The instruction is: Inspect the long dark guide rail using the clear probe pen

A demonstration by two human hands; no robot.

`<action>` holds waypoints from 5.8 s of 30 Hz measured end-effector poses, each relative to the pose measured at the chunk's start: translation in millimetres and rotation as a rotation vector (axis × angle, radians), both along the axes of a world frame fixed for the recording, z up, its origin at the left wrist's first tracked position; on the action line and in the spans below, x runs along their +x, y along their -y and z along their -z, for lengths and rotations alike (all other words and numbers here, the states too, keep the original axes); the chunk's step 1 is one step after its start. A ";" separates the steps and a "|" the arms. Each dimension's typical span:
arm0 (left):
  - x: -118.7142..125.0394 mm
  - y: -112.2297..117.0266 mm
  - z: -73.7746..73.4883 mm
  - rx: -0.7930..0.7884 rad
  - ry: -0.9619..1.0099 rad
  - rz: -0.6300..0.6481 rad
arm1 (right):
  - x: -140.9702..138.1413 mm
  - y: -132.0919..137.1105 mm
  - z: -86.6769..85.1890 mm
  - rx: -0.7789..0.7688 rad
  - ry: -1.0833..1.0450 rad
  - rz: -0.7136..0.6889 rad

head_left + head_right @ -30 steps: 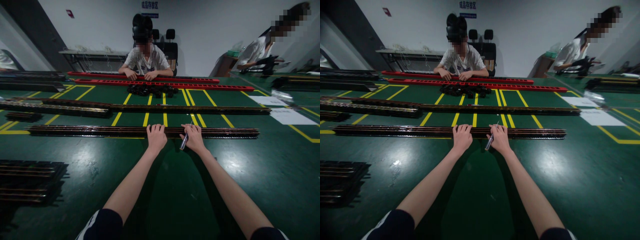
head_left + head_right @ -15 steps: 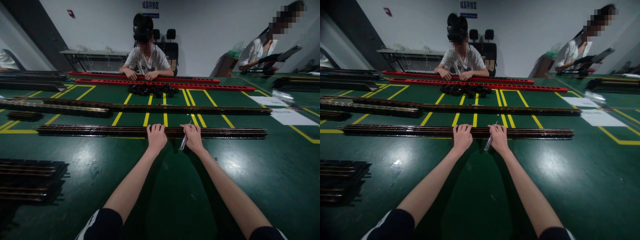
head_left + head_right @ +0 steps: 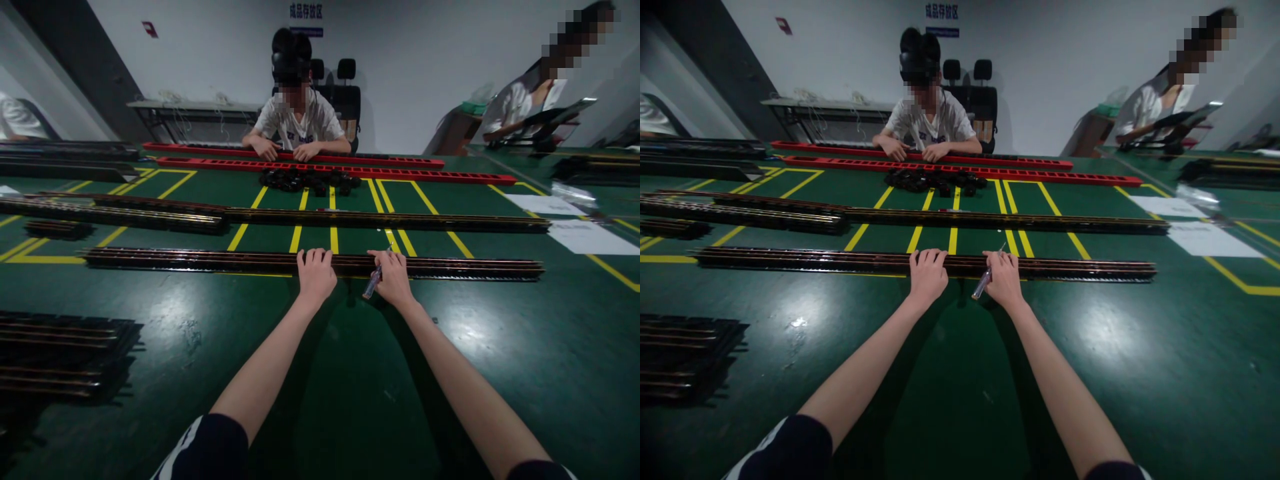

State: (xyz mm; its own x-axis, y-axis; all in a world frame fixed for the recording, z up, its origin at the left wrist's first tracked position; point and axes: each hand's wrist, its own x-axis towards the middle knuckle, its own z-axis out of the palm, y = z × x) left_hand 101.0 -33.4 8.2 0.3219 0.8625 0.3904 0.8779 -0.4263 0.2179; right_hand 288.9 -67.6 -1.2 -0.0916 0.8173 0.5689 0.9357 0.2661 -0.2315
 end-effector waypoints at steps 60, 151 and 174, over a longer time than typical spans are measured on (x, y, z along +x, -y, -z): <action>-3.2 -1.0 0.1 -0.073 0.173 0.181 | 0.7 2.6 0.3 -0.043 0.169 0.035; -1.8 -1.9 1.5 -0.020 0.067 0.017 | 3.8 0.8 2.0 0.005 0.087 -0.009; -1.5 -1.2 0.4 -0.008 0.092 -0.036 | -1.1 -0.2 -0.3 -0.038 -0.026 0.025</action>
